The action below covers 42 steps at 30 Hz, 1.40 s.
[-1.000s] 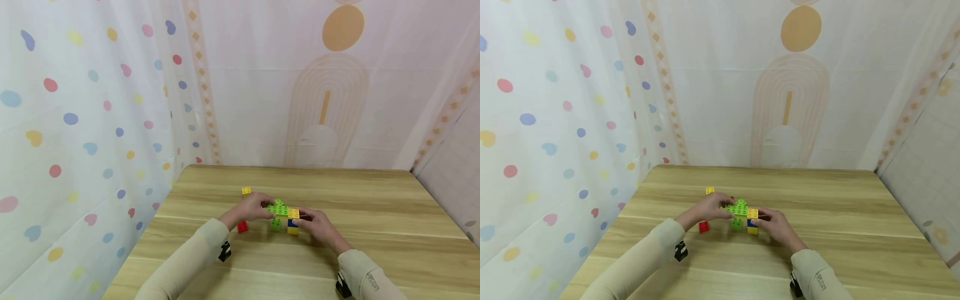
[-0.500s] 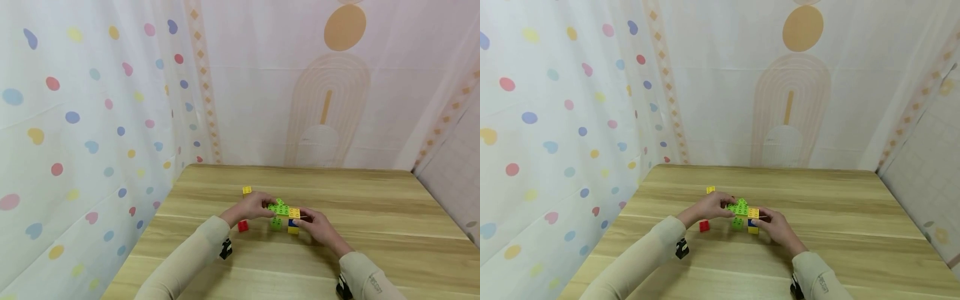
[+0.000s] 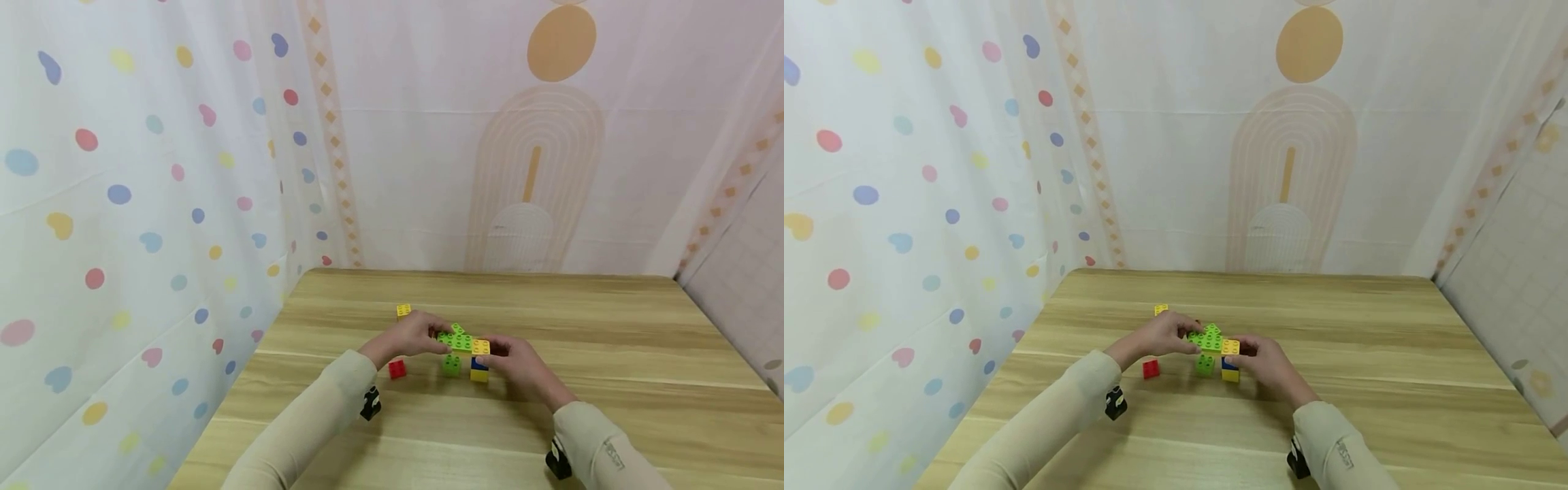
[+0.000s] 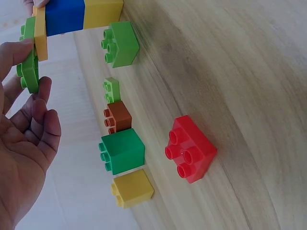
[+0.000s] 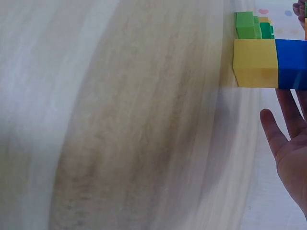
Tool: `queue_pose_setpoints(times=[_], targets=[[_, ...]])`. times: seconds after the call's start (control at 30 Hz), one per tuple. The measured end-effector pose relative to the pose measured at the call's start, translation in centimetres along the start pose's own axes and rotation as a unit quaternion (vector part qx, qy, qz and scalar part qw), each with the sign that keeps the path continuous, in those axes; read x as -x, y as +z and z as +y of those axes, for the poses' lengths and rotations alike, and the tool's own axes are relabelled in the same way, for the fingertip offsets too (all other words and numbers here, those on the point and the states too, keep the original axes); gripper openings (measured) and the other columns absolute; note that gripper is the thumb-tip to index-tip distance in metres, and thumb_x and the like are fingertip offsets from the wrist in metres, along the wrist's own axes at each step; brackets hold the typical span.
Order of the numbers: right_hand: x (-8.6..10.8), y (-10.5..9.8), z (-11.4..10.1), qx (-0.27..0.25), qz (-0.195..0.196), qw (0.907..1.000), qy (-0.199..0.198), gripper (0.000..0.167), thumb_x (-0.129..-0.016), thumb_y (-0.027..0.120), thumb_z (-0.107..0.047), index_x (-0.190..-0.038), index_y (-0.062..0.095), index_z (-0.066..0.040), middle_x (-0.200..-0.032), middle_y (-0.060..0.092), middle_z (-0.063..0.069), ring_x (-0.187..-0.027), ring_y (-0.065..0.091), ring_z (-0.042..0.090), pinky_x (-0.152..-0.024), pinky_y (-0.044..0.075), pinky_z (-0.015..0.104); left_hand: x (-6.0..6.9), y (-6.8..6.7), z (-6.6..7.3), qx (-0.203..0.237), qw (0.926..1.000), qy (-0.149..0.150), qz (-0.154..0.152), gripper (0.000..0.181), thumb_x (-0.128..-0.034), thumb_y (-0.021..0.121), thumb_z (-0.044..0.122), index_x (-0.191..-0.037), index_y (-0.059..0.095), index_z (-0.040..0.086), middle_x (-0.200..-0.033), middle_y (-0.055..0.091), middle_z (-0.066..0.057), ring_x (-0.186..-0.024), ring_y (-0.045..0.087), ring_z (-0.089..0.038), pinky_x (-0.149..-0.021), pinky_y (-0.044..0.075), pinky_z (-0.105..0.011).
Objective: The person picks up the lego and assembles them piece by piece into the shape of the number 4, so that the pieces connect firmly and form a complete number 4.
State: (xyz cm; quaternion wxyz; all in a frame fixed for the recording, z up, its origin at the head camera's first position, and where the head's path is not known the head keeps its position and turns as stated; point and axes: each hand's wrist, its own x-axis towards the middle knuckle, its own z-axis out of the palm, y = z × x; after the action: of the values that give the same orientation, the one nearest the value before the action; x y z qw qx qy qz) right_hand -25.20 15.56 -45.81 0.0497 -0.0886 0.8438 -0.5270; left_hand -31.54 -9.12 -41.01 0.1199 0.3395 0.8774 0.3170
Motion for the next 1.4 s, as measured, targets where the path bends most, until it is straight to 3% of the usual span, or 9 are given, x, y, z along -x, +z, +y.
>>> queue_pose_setpoints(times=[0.17,0.37,0.5,0.8,1.2,1.4], targets=[[0.0,-0.1,0.1,-0.007,-0.009,0.9999,-0.010,0.047,-0.093,0.072,-0.028,-0.134,0.062,-0.006,-0.115,0.067,0.005,-0.100,0.060,0.018,-0.085,0.050,0.035,0.1,0.1,0.0,-0.004,1.0000,-0.002,0.003,0.031,-0.0867,0.078,0.021,-0.116,0.073,0.012,-0.087,0.065,0.006,-0.077,0.054,-0.011,-0.066,0.047,-0.024],[0.0,-0.1,0.0,-0.004,-0.011,0.9997,-0.020,0.051,-0.093,0.071,-0.030,-0.136,0.060,-0.004,-0.115,0.067,0.006,-0.098,0.060,0.018,-0.082,0.051,0.035,0.8,-0.2,-0.6,0.013,0.9997,-0.002,0.019,0.049,-0.0906,0.073,0.032,-0.133,0.062,0.010,-0.102,0.065,0.003,-0.090,0.057,-0.012,-0.078,0.049,-0.029],[-0.1,-0.1,-0.1,-0.002,-0.008,0.9997,-0.022,0.052,-0.094,0.071,-0.029,-0.137,0.059,-0.003,-0.114,0.067,0.007,-0.098,0.060,0.019,-0.081,0.051,0.034,1.4,-0.9,-1.6,0.044,0.9984,-0.005,0.036,0.049,-0.0936,0.069,0.037,-0.136,0.060,0.014,-0.103,0.064,0.003,-0.093,0.059,-0.013,-0.079,0.051,-0.032],[0.3,0.0,0.0,-0.005,-0.008,0.9998,-0.020,0.051,-0.094,0.070,-0.025,-0.136,0.058,0.000,-0.113,0.067,0.009,-0.096,0.060,0.019,-0.079,0.051,0.031,3.7,-2.1,-4.0,0.041,0.9973,-0.019,0.057,0.048,-0.0952,0.067,0.036,-0.131,0.063,0.004,-0.102,0.064,0.001,-0.093,0.058,-0.016,-0.077,0.051,-0.035],[0.4,0.2,0.1,-0.014,-0.009,0.9996,-0.021,0.048,-0.094,0.071,-0.025,-0.135,0.060,-0.002,-0.114,0.068,0.009,-0.097,0.061,0.019,-0.080,0.051,0.032,6.8,-1.9,-7.9,0.050,0.9947,-0.044,0.078,0.040,-0.0917,0.073,0.025,-0.124,0.067,0.001,-0.105,0.066,-0.006,-0.094,0.057,-0.018,-0.077,0.049,-0.034],[0.3,0.1,0.2,-0.007,-0.006,0.9998,-0.018,0.048,-0.094,0.071,-0.026,-0.135,0.060,-0.003,-0.115,0.067,0.009,-0.098,0.061,0.020,-0.081,0.051,0.033,7.8,-1.0,-8.8,0.058,0.9915,-0.089,0.074,0.047,-0.0885,0.076,0.037,-0.124,0.067,0.008,-0.108,0.065,-0.002,-0.098,0.057,-0.016,-0.083,0.049,-0.036]])
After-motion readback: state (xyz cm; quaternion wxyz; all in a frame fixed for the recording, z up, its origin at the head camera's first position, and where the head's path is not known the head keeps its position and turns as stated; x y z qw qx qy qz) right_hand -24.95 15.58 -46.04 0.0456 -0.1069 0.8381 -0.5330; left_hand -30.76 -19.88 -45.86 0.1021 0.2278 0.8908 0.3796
